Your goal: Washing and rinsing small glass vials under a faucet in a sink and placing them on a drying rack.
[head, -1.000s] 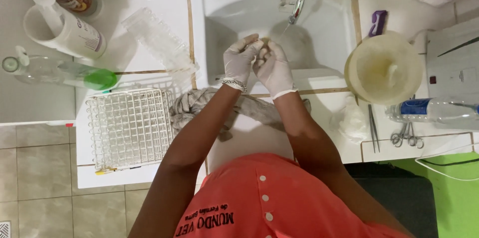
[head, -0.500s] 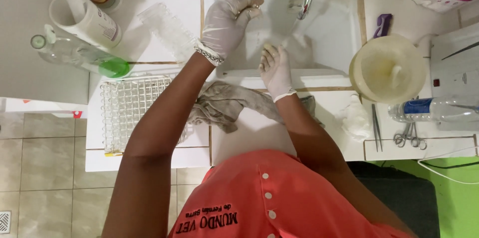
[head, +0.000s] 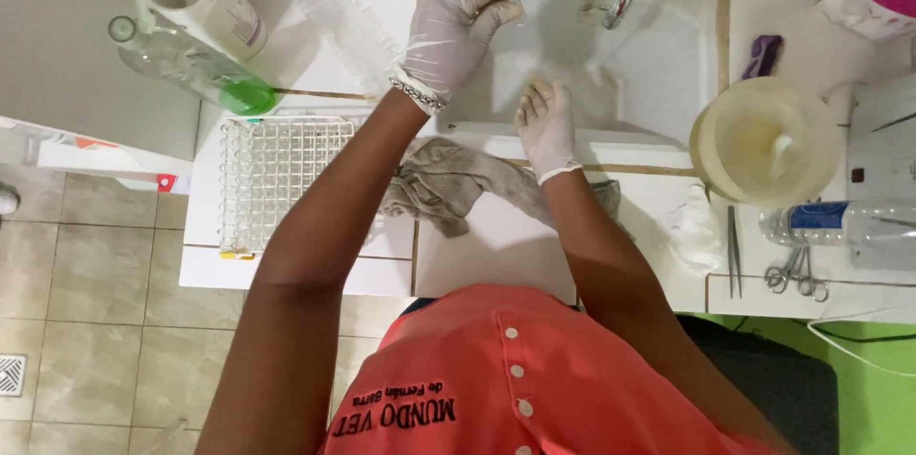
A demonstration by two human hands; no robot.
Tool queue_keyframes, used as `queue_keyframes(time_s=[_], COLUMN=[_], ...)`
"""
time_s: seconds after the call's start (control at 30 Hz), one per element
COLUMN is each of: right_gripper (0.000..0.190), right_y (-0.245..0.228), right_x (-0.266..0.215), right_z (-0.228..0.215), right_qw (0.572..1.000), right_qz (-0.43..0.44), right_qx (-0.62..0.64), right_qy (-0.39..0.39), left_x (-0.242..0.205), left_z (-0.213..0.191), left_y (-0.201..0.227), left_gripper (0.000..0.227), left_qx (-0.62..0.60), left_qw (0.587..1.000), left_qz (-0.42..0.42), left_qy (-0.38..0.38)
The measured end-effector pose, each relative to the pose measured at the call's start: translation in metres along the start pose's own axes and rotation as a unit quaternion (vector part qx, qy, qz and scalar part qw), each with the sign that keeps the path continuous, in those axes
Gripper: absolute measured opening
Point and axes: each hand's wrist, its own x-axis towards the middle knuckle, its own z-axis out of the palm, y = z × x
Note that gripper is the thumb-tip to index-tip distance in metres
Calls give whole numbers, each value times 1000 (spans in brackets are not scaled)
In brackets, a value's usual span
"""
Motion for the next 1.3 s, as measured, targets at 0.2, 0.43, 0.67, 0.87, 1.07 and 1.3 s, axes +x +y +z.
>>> queue_keyframes(time_s=[0.2,0.43,0.67,0.87,1.07,1.3], right_gripper=[54,45,43,39,37,37], right_y=[4,4,1,1,1,-1], right_x=[13,14,-4,-2,-8,-19], right_z=[-10,-20,-18,-12,-10,-1], right_qw=[1000,995,992,989,989,995], right_qz=[11,0,-15,-11,-12,-11], right_qx=[-17,-50,-85,-112,-115,-99], right_qy=[-22,-83,-89,-92,-92,-33], left_x=[-41,-108,-173,-240,-267,-278], left_z=[37,26,-103,-200,-191,-192], left_y=[-36,-17,22,39,31,27], left_gripper=[40,20,20,16,18,21], left_qx=[376,192,85,119,207,249], left_qw=[774,937,950,908,873,902], left_qz=[-219,-258,-293,-380,-432,-347], left_qy=[-460,-135,65,134,95,64])
